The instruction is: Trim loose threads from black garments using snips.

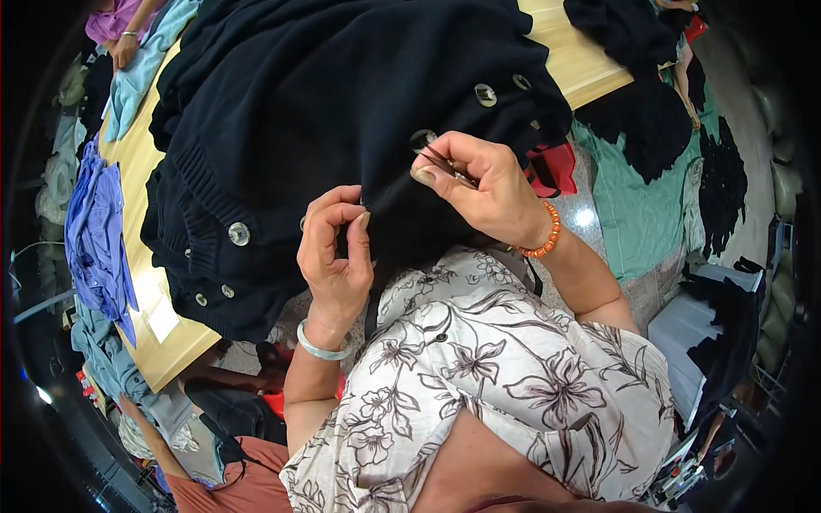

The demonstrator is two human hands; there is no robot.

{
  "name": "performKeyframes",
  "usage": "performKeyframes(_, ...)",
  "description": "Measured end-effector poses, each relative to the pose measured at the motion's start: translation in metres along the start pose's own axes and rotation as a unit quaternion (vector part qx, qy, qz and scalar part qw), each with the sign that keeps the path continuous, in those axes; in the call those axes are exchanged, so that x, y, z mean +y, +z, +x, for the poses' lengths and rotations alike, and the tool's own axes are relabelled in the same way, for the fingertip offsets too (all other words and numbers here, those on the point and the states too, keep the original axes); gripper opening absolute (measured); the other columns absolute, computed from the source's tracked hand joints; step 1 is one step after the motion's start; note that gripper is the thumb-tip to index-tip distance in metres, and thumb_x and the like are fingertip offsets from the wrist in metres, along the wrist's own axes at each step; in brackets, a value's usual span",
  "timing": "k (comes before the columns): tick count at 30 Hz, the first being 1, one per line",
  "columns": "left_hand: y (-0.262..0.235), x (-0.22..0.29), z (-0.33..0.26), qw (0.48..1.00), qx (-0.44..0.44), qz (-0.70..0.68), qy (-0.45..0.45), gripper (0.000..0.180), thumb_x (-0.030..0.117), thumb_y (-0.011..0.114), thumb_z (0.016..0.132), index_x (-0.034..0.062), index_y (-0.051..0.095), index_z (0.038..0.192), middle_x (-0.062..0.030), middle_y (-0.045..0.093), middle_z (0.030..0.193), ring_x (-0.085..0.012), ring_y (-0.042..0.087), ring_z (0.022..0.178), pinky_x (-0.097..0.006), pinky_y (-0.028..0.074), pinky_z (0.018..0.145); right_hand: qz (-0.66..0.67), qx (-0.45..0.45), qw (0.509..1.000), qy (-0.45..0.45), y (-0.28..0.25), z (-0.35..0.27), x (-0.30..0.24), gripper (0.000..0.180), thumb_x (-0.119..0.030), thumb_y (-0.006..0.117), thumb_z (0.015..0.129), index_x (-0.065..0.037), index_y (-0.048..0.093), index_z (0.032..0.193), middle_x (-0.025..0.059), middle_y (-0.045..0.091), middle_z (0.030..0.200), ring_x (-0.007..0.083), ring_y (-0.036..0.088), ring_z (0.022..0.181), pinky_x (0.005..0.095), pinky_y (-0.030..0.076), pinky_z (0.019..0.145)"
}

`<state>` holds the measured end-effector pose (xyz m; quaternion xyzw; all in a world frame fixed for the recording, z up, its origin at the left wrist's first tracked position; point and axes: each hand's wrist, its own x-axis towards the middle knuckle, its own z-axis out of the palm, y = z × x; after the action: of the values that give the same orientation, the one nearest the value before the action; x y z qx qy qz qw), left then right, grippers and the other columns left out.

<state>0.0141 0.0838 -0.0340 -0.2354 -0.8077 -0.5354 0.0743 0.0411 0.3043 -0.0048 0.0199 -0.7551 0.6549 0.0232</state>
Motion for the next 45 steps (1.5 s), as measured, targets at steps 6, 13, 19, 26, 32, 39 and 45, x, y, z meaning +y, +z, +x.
performKeyframes(6, 0.005, -0.003, -0.012, 0.999, 0.016, -0.033, -0.003, 0.011, -0.007, 0.065, 0.091, -0.0005, 0.060, 0.097, -0.0187, 0.069, 0.109, -0.0253, 0.067, 0.095, -0.032, 0.051, 0.085, -0.055, -0.002, 0.998, 0.013, 0.001, -0.019, 0.009, 0.012, -0.004, 0.069, 0.094, 0.002, 0.067, 0.104, -0.0007, 0.068, 0.084, 0.0008, 0.055, 0.072, 0.0187, 0.045, 0.065)
performKeyframes(13, 0.008, -0.006, -0.013, 1.000, 0.014, 0.002, 0.021, 0.013, -0.007, 0.066, 0.090, -0.0003, 0.059, 0.098, -0.0187, 0.068, 0.109, -0.0273, 0.067, 0.096, -0.034, 0.052, 0.086, -0.161, -0.006, 0.983, -0.088, 0.012, -0.012, 0.006, 0.041, 0.006, 0.070, 0.082, -0.005, 0.069, 0.121, 0.0121, 0.075, 0.096, 0.0166, 0.073, 0.075, 0.0259, 0.056, 0.065)
performKeyframes(19, 0.010, -0.011, -0.004, 0.999, 0.028, 0.008, 0.043, 0.018, -0.012, 0.064, 0.086, -0.0008, 0.060, 0.099, -0.0195, 0.068, 0.109, -0.0309, 0.067, 0.096, -0.037, 0.053, 0.086, -0.279, -0.017, 0.947, -0.158, 0.028, 0.004, 0.003, 0.036, 0.000, 0.070, 0.076, -0.007, 0.071, 0.111, 0.0108, 0.075, 0.091, 0.0254, 0.073, 0.075, 0.0344, 0.058, 0.063)
performKeyframes(26, 0.014, -0.010, -0.004, 0.997, 0.031, 0.031, 0.065, 0.014, -0.011, 0.065, 0.084, -0.0021, 0.060, 0.095, -0.0210, 0.067, 0.107, -0.0325, 0.068, 0.094, -0.036, 0.054, 0.083, -0.258, 0.005, 0.945, -0.202, 0.030, 0.002, 0.018, 0.029, 0.002, 0.069, 0.073, -0.005, 0.072, 0.101, 0.0108, 0.072, 0.081, 0.0281, 0.070, 0.067, 0.0347, 0.055, 0.056)
performKeyframes(32, 0.013, -0.009, -0.009, 0.996, 0.036, 0.035, 0.080, 0.015, -0.010, 0.065, 0.086, -0.0012, 0.059, 0.096, -0.0188, 0.067, 0.108, -0.0314, 0.067, 0.095, -0.036, 0.054, 0.082, -0.296, 0.016, 0.932, -0.206, 0.036, -0.005, 0.012, 0.032, -0.003, 0.075, 0.073, -0.007, 0.070, 0.104, 0.0057, 0.070, 0.077, 0.0224, 0.070, 0.067, 0.0344, 0.055, 0.057)
performKeyframes(39, 0.017, -0.012, -0.009, 0.996, 0.036, 0.028, 0.073, 0.014, -0.011, 0.064, 0.085, -0.0013, 0.059, 0.095, -0.0193, 0.067, 0.107, -0.0311, 0.068, 0.095, -0.036, 0.054, 0.083, -0.299, 0.032, 0.926, -0.227, 0.040, -0.009, 0.026, 0.027, -0.002, 0.071, 0.072, -0.005, 0.070, 0.098, 0.0074, 0.070, 0.078, 0.0243, 0.070, 0.068, 0.0340, 0.055, 0.058)
performKeyframes(45, 0.016, -0.012, -0.003, 0.997, 0.044, 0.017, 0.059, 0.012, -0.010, 0.064, 0.086, -0.0016, 0.060, 0.094, -0.0186, 0.068, 0.105, -0.0313, 0.067, 0.094, -0.036, 0.053, 0.084, -0.246, 0.028, 0.957, -0.150, 0.041, -0.005, 0.030, 0.016, -0.005, 0.070, 0.080, -0.006, 0.062, 0.095, 0.0098, 0.065, 0.071, 0.0284, 0.067, 0.061, 0.0361, 0.051, 0.056)
